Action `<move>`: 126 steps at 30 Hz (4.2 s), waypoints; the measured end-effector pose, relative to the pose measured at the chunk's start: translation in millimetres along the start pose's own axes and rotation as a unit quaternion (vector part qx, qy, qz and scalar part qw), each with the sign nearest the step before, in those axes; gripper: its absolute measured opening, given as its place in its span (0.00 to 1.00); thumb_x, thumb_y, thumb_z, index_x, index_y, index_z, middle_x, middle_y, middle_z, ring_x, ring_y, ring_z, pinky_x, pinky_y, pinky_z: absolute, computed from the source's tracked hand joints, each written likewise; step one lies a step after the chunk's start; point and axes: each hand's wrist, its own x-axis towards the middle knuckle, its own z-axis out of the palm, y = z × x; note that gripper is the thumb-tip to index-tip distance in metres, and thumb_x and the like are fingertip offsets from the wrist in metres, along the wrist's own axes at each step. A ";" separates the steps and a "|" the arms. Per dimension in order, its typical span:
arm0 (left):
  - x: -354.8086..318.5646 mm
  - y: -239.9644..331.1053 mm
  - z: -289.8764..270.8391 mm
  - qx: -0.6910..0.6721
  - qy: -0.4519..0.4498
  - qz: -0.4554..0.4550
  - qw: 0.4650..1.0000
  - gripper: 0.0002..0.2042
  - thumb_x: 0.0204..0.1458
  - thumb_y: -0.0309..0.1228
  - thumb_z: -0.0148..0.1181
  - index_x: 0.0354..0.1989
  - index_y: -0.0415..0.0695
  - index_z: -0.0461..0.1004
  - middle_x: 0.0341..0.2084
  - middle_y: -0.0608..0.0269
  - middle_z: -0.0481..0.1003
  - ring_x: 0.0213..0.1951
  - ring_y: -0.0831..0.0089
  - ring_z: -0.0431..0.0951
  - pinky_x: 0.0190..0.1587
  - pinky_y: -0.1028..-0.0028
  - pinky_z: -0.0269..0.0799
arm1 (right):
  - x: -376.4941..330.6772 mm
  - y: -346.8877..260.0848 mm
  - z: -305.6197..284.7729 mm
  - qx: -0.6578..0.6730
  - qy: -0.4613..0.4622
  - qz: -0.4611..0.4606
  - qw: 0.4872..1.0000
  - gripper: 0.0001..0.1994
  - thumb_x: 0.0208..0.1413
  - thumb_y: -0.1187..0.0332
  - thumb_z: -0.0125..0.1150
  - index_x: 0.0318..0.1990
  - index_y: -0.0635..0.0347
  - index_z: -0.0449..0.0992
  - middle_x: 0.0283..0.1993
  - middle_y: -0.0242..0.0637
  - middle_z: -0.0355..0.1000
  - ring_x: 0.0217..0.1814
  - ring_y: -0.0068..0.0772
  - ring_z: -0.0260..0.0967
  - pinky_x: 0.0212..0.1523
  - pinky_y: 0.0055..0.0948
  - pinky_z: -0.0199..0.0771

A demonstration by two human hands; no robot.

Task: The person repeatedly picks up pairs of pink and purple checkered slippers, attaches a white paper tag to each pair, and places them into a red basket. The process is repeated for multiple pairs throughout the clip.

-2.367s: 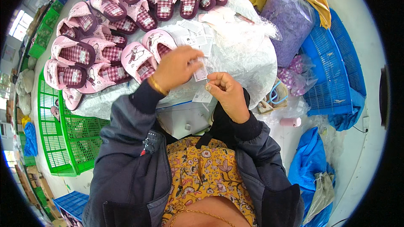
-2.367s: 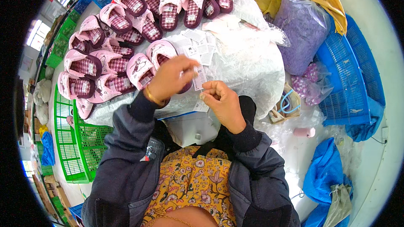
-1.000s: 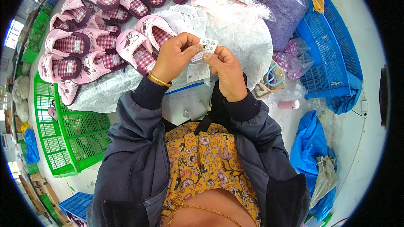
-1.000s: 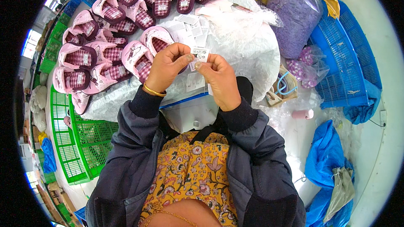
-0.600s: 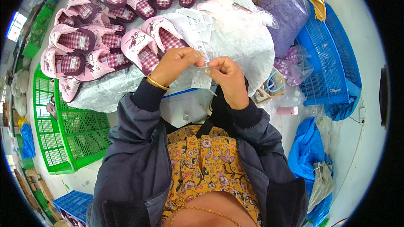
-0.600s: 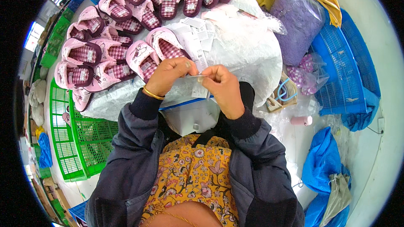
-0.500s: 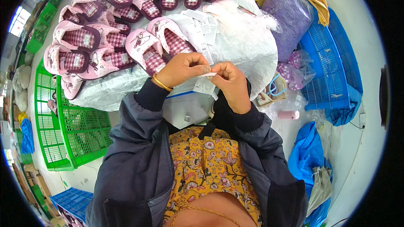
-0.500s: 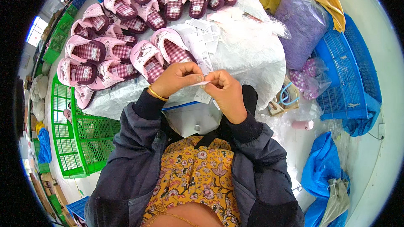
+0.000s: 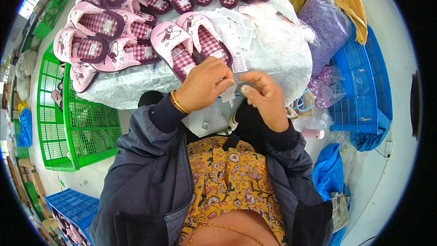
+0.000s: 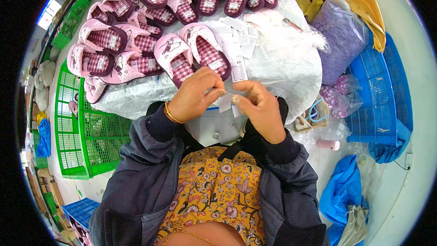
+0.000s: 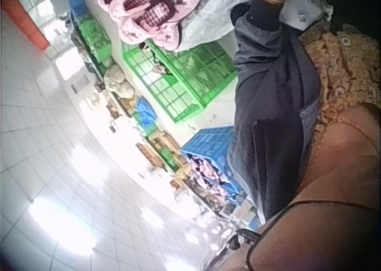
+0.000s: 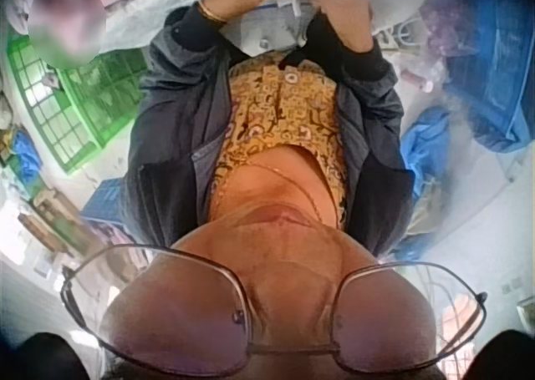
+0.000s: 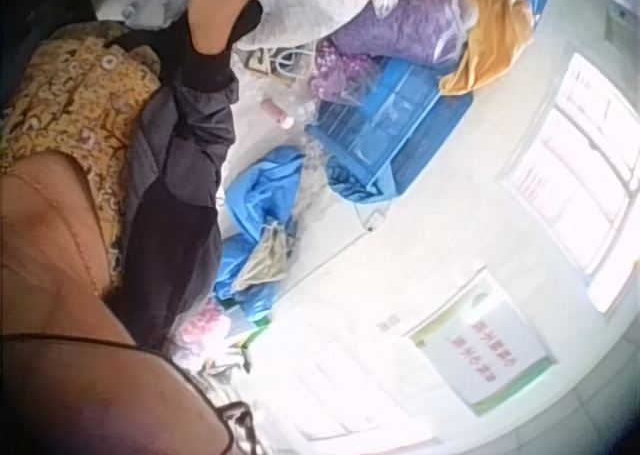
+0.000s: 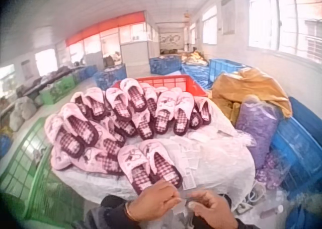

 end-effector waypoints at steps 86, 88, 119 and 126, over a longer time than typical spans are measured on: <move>49.7 -122.3 -76.8 0.106 -0.031 0.016 0.994 0.04 0.48 0.23 0.56 0.33 0.39 0.73 0.43 0.53 0.69 0.43 0.56 0.74 0.45 0.67 0.71 | 154.3 30.4 77.1 0.052 0.001 -0.036 0.998 0.10 0.56 0.72 0.65 0.42 0.68 0.76 0.36 0.34 0.77 0.32 0.19 0.71 0.35 0.20 0.72; 46.4 -109.9 -84.2 0.093 -0.012 0.015 0.995 0.03 0.49 0.23 0.57 0.33 0.40 0.73 0.44 0.53 0.69 0.44 0.57 0.74 0.47 0.68 0.71 | 151.5 26.0 80.6 0.108 -0.021 -0.059 0.992 0.08 0.59 0.73 0.62 0.42 0.67 0.77 0.36 0.31 0.76 0.34 0.18 0.70 0.37 0.19 0.71; -12.4 -128.9 -67.5 0.247 0.008 -0.066 0.967 0.10 0.41 0.28 0.57 0.32 0.47 0.82 0.56 0.59 0.70 0.57 0.57 0.67 0.57 0.59 0.62 | 145.4 18.3 118.7 -0.383 0.009 -0.104 0.918 0.13 0.43 0.75 0.64 0.38 0.60 0.70 0.24 0.38 0.74 0.29 0.42 0.76 0.32 0.37 0.72; -13.5 -131.6 -66.2 0.245 0.010 -0.068 0.967 0.11 0.41 0.28 0.57 0.33 0.47 0.83 0.55 0.59 0.70 0.57 0.57 0.67 0.57 0.58 0.61 | 148.2 22.8 122.5 -0.401 0.040 -0.114 0.908 0.12 0.43 0.74 0.64 0.37 0.60 0.71 0.25 0.40 0.74 0.31 0.43 0.76 0.33 0.39 0.72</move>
